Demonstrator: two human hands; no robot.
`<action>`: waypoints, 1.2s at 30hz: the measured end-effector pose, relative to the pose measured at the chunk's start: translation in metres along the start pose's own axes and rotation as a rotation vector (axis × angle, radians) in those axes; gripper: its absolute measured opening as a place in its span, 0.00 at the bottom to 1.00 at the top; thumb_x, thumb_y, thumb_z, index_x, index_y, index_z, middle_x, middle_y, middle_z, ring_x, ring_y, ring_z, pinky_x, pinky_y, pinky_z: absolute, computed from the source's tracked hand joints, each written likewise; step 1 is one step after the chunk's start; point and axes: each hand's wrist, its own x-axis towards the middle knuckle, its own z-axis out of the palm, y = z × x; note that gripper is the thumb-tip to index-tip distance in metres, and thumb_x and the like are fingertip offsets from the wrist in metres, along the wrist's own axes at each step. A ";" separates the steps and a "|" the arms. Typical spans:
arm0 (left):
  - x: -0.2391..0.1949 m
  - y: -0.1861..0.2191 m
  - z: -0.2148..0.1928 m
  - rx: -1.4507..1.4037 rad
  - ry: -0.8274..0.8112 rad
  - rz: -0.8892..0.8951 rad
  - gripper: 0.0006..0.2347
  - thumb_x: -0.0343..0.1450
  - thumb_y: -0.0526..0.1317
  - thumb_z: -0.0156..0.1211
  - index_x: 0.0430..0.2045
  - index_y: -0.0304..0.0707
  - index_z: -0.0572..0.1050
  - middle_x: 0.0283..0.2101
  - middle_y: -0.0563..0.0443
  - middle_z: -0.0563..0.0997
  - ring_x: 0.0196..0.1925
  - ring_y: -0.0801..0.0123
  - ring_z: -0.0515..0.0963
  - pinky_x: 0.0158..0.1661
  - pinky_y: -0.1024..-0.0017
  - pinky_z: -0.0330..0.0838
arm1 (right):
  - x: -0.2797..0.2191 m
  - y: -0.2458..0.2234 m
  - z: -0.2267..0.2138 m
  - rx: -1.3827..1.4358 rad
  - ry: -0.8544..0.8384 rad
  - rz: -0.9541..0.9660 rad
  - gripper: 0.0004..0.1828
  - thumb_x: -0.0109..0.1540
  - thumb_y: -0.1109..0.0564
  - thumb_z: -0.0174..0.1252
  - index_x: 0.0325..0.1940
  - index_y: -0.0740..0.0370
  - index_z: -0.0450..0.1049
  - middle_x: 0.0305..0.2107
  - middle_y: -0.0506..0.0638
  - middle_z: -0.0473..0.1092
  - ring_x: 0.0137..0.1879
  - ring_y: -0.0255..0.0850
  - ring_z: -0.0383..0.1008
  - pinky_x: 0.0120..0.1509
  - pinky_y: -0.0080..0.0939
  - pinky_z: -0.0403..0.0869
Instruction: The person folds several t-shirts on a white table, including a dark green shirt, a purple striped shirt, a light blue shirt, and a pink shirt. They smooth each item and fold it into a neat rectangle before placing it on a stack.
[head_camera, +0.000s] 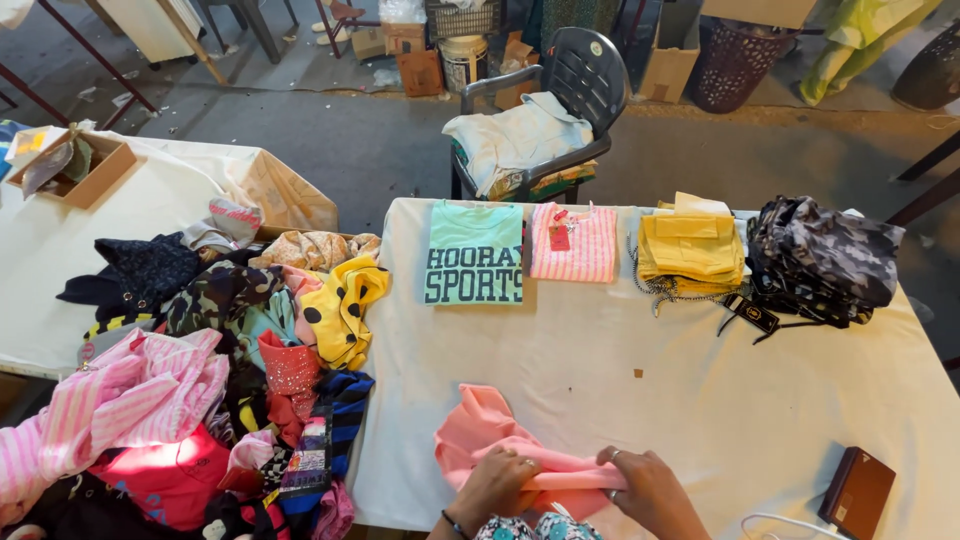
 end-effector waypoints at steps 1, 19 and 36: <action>-0.011 -0.003 0.002 -0.071 0.055 -0.023 0.07 0.65 0.38 0.66 0.31 0.40 0.77 0.35 0.46 0.81 0.43 0.51 0.81 0.43 0.55 0.73 | -0.003 0.011 0.003 -0.089 0.009 0.017 0.26 0.46 0.59 0.72 0.47 0.49 0.78 0.36 0.49 0.79 0.41 0.52 0.75 0.49 0.48 0.74; -0.047 -0.103 -0.039 0.345 -0.059 -0.484 0.07 0.63 0.41 0.66 0.29 0.42 0.78 0.39 0.45 0.78 0.41 0.49 0.79 0.39 0.54 0.75 | 0.019 0.138 0.024 -0.369 0.314 0.230 0.08 0.56 0.51 0.61 0.38 0.45 0.80 0.26 0.51 0.77 0.40 0.50 0.78 0.47 0.54 0.73; 0.032 -0.069 -0.147 0.286 0.611 -0.178 0.15 0.57 0.24 0.57 0.36 0.39 0.73 0.44 0.47 0.80 0.47 0.48 0.76 0.49 0.57 0.70 | 0.045 0.123 -0.030 -0.271 0.921 0.157 0.20 0.54 0.66 0.57 0.47 0.53 0.82 0.31 0.53 0.74 0.41 0.51 0.72 0.49 0.53 0.70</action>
